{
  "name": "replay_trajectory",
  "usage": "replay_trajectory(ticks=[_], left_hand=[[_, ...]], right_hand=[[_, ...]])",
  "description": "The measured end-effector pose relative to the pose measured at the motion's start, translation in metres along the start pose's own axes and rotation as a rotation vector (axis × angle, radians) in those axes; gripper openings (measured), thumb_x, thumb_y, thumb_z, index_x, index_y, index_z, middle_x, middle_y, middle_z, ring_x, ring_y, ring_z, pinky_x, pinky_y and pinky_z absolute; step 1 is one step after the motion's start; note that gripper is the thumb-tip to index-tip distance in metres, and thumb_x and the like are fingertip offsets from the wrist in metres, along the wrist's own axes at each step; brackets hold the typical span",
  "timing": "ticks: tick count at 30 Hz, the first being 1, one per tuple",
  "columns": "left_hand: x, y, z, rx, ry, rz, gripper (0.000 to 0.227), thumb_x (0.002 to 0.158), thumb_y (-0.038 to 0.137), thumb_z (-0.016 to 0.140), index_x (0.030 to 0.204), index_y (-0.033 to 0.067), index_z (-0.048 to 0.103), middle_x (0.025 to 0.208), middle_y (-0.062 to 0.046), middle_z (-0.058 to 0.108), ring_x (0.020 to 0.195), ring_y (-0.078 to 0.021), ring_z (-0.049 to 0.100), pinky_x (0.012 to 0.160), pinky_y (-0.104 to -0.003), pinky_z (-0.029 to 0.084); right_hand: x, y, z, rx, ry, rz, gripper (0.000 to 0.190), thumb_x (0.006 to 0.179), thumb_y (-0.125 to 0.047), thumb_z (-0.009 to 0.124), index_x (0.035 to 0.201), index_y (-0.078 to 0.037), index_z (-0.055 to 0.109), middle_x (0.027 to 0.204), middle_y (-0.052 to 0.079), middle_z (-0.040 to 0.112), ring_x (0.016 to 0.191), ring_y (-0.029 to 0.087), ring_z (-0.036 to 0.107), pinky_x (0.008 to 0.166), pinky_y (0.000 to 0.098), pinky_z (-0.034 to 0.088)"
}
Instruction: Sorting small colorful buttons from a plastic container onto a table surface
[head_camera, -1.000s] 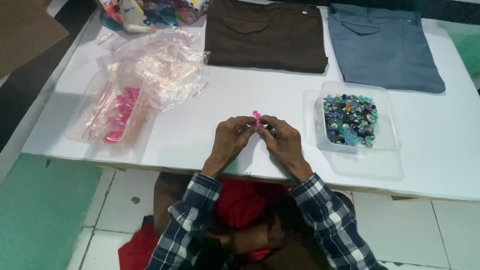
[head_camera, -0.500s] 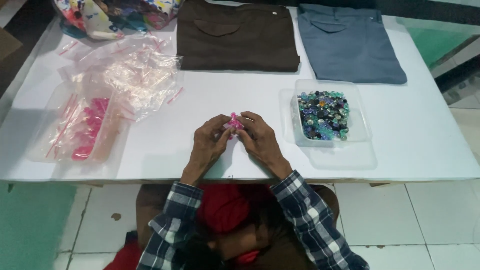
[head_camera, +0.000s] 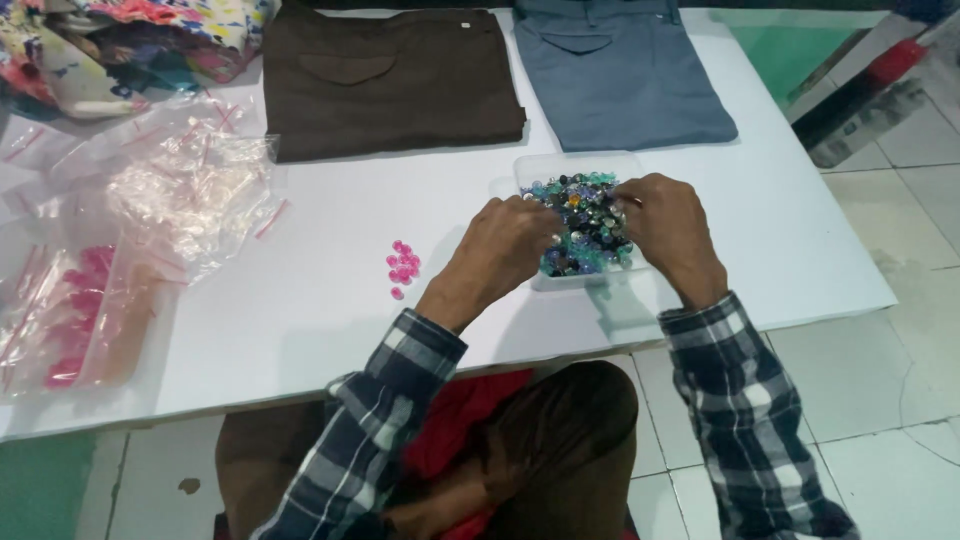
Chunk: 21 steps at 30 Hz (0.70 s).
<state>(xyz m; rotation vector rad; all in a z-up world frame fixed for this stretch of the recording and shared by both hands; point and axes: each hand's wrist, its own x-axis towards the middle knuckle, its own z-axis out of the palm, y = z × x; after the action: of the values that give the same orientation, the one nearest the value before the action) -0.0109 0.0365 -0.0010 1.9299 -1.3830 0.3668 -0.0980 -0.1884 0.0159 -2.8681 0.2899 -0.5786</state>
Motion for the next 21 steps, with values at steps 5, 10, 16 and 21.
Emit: replay_trajectory(ticks=[5, 10, 16, 21], left_hand=[[0.027, -0.009, 0.046, 0.283, -0.253, -0.038, 0.016, 0.072, 0.003, 0.075, 0.081, 0.0169, 0.076, 0.071, -0.003, 0.069, 0.069, -0.0281, 0.07, 0.076, -0.043, 0.051], [0.03, -0.019, 0.072, 0.485, -0.213, 0.028, 0.019, 0.066, 0.002, 0.076, 0.068, 0.0181, 0.066, 0.06, 0.0, 0.062, 0.058, -0.022, 0.064, 0.069, -0.038, 0.045], [0.034, -0.013, 0.061, 0.45, -0.281, -0.01, 0.014, 0.076, 0.004, 0.072, 0.071, 0.0163, 0.069, 0.064, -0.003, 0.066, 0.061, -0.0224, 0.068, 0.069, -0.036, 0.05], [0.044, -0.017, 0.05, 0.395, -0.315, -0.121, 0.012, 0.079, 0.0, 0.071, 0.078, 0.011, 0.075, 0.064, -0.009, 0.068, 0.06, -0.0271, 0.071, 0.06, -0.035, 0.055]], right_hand=[[0.031, 0.004, -0.003, -0.251, -0.301, 0.087, 0.021, 0.087, -0.009, 0.074, 0.107, -0.004, 0.08, 0.085, 0.022, 0.076, 0.082, 0.042, 0.076, 0.068, 0.0512, 0.062], [0.05, 0.028, 0.037, -0.415, -0.319, 0.033, 0.02, 0.079, -0.007, 0.074, 0.097, -0.006, 0.081, 0.077, 0.016, 0.075, 0.078, 0.039, 0.077, 0.068, 0.0521, 0.061], [0.039, -0.018, -0.04, -0.01, -0.479, 0.13, 0.021, 0.089, -0.009, 0.066, 0.103, -0.005, 0.081, 0.09, 0.028, 0.076, 0.09, 0.05, 0.073, 0.079, 0.0571, 0.058], [0.037, -0.026, -0.077, 0.349, -0.42, 0.216, 0.023, 0.091, -0.004, 0.061, 0.109, 0.003, 0.075, 0.087, 0.025, 0.077, 0.076, 0.034, 0.076, 0.076, 0.0415, 0.06]])
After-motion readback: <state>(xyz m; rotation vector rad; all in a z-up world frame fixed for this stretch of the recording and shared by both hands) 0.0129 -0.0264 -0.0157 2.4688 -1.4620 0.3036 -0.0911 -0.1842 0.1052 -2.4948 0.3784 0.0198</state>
